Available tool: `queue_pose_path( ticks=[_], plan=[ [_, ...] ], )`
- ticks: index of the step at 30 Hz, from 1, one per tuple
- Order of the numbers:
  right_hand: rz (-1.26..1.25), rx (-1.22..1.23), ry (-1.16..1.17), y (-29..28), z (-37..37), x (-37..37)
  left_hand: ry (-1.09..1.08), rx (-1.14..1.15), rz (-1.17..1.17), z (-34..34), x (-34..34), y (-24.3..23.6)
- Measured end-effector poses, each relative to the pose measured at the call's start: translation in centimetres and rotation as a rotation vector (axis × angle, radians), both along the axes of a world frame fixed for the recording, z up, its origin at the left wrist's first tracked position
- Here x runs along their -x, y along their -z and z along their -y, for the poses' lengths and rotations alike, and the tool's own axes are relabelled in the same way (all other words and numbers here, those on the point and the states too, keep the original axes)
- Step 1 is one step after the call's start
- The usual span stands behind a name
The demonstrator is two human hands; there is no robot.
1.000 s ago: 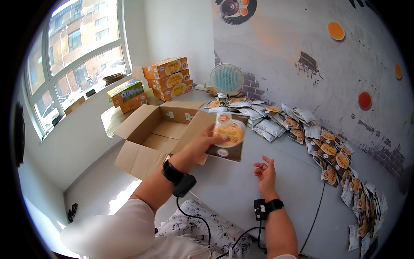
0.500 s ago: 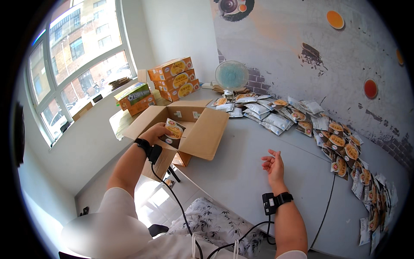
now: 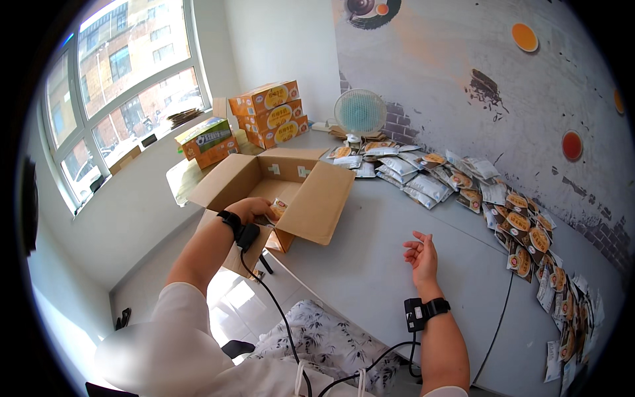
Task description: The person sits on the floor and packs small, individually wrapped packets into a cardboard box. They pick up packets from a large pile on a table, briefly inspect them, and place them inside the box.
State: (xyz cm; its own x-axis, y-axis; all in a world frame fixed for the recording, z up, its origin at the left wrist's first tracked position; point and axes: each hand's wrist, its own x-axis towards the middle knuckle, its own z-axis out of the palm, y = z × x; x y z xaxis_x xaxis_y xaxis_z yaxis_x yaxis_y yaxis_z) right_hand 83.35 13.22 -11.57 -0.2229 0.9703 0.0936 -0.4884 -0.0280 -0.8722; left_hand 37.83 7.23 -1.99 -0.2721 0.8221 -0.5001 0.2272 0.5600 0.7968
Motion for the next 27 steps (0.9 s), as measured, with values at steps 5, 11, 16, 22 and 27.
queue_pose_path(
  ticks=[5, 11, 16, 22, 27],
  plan=[
    [-0.004, 0.024, 0.006, 0.2, -0.4, -0.7, 0.287, 0.091, -0.457, -1.1, 0.0, -0.2],
    [0.026, 0.040, -0.023, -0.1, 0.0, 0.3, 0.312, 0.332, -0.615, -1.6, 2.1, 0.4],
    [0.045, 0.026, -0.021, -0.2, 0.0, -0.2, 0.261, -0.279, -0.998, -3.0, -1.6, -1.8],
    [0.063, 0.028, -0.005, -0.4, 0.3, -0.7, 0.284, -0.923, -0.032, -4.0, -14.8, -4.5],
    [0.030, 0.034, -0.025, -0.8, 0.5, -0.5, 0.293, -0.684, 0.601, -4.6, -24.9, -0.3]
  ],
)
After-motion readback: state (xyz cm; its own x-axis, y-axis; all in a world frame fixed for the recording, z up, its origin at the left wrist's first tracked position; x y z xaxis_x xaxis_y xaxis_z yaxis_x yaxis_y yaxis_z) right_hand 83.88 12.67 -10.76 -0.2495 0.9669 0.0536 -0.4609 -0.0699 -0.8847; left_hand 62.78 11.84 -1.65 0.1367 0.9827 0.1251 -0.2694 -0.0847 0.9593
